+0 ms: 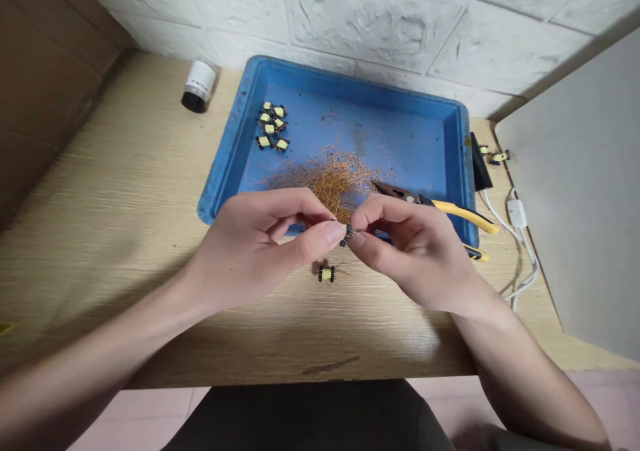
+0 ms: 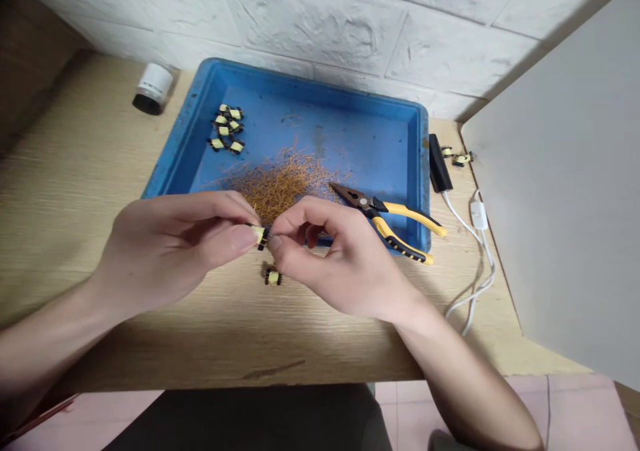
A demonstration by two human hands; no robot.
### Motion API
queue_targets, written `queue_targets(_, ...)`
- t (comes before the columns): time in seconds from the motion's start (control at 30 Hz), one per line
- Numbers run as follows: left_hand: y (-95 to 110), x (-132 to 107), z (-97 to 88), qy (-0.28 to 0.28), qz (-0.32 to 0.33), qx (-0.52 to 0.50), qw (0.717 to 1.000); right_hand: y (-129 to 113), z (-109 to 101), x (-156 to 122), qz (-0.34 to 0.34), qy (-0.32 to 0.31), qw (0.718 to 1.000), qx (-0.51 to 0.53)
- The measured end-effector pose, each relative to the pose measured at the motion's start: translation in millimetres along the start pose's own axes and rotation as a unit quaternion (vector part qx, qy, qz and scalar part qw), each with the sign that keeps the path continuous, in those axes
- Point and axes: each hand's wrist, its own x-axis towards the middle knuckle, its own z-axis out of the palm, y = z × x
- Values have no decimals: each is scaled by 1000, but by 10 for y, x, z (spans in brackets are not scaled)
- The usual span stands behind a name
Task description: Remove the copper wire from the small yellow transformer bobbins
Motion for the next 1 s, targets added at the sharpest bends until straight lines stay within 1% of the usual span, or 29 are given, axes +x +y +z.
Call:
queue_targets(0.07,-7,-3,-5,-4,18,-3,1000,8,-4,5,1,-12,1000,6)
queue_targets(0.13,-7,-2,-11,-6,33,-8,999,21,0,7,-13,-15,1000,0)
queue_targets(0.23,-4,3,-14,0,38,-9,999,42,17,5,-45,-1,999,-25)
queue_targets(0.3,-4,8,-13,7,42,-5,999,50,28,0,-54,11,998,-44)
queue_targets(0.4,-9,14,-9,14,51,-3,999,49,35,-8,-51,21,997,-63)
queue_targets(0.5,-25,17,-9,8,63,-6,998,41,38,-13,-50,22,997,-58)
queue_targets(0.7,-43,16,-22,-5,102,-25,995,24,32,-5,-31,8,999,-30)
queue_targets(0.87,-59,28,7,-10,128,-6,992,30,9,21,-11,-4,1000,14)
queue_targets(0.93,-118,31,29,17,155,-11,988,26,9,28,3,4,999,42)
queue_targets(0.97,-154,32,36,48,178,-17,983,22,10,30,10,12,998,56)
queue_targets(1.0,-189,32,37,100,217,-23,971,16,13,31,18,22,997,68)
